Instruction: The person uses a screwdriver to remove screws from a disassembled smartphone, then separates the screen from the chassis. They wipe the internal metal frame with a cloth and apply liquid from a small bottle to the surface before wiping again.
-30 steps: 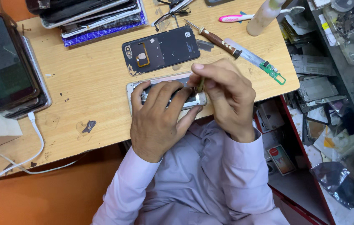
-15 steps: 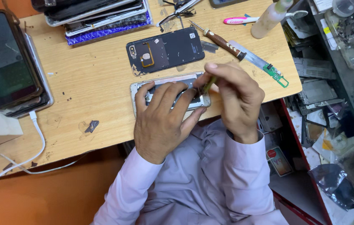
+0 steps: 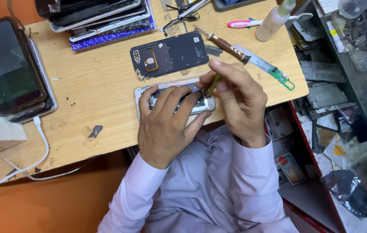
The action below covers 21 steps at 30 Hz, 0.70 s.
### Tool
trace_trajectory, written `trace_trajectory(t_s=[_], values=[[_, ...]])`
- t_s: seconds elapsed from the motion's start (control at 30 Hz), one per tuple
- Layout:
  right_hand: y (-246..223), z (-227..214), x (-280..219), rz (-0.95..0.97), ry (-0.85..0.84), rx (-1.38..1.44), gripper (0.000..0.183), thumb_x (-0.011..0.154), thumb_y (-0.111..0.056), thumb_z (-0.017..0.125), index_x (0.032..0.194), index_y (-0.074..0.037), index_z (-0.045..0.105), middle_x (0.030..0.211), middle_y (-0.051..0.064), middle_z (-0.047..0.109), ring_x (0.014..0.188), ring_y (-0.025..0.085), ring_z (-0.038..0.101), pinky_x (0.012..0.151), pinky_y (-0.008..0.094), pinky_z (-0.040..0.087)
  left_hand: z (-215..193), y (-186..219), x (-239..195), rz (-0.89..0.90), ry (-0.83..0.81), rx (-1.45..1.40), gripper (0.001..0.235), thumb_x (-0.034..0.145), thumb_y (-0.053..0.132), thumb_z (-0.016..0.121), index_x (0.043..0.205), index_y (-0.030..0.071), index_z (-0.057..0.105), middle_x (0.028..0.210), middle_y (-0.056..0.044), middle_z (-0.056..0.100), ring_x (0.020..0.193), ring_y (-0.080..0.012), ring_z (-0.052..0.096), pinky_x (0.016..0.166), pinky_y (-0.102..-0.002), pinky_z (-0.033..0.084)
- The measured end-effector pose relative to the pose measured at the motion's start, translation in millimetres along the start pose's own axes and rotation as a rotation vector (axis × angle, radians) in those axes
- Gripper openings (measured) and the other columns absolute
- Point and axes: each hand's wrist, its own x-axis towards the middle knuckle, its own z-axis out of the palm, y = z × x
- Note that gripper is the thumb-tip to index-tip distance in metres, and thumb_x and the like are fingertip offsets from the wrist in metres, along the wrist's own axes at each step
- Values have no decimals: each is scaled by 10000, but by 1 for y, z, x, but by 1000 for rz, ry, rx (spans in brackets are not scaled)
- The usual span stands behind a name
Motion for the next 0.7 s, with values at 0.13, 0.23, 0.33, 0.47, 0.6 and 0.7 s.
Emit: trace_trajectory(t_s=[0.13, 0.23, 0.33, 0.47, 0.6, 0.7], values=[[6, -3, -2, -79, 42, -164, 470, 1072, 71, 694, 1481, -47, 495, 1231, 118, 614, 1097, 164, 660, 929, 270, 586, -1, 1, 1, -8, -4, -2, 395, 869, 358, 827, 1162, 119, 711, 1184, -30, 649, 1159, -208, 618, 1095, -518, 363], [11, -6, -6, -27, 130, -39, 527, 1062, 106, 728, 1505, -41, 484, 1167, 114, 573, 1004, 159, 660, 880, 293, 631, -4, 1, 3, -4, 7, -12, 393, 862, 370, 828, 1141, 118, 712, 1167, -31, 652, 1145, -211, 619, 1101, -540, 350], [14, -10, -9, -4, 218, 194, 522, 1109, 102, 686, 1529, -44, 414, 1216, 107, 603, 1052, 167, 692, 959, 350, 680, -6, 3, 7, 2, 34, -34, 349, 870, 349, 817, 1113, 121, 713, 1140, -24, 664, 1125, -209, 627, 1111, -549, 343], [17, -10, -10, -6, 211, 227, 551, 1107, 114, 702, 1543, -35, 399, 1216, 105, 577, 1070, 155, 628, 990, 385, 676, -5, 7, 14, 12, 41, -48, 187, 950, 261, 779, 1075, 137, 717, 1033, 10, 676, 1052, -192, 643, 1103, -497, 374], [20, -8, -8, -6, 269, 180, 561, 1112, 112, 707, 1557, -16, 391, 1219, 97, 559, 1101, 147, 604, 1005, 380, 632, -6, 5, 28, 53, 65, -8, 107, 979, 227, 758, 1014, 138, 712, 931, 5, 656, 964, -189, 639, 1063, -467, 389], [20, -7, -9, 32, 283, 117, 585, 1092, 95, 696, 1575, -6, 382, 1181, 97, 577, 1094, 152, 636, 1017, 343, 618, -5, -5, 43, 47, 25, 65, 137, 959, 260, 764, 961, 134, 708, 886, -7, 639, 916, -216, 625, 1029, -473, 387]])
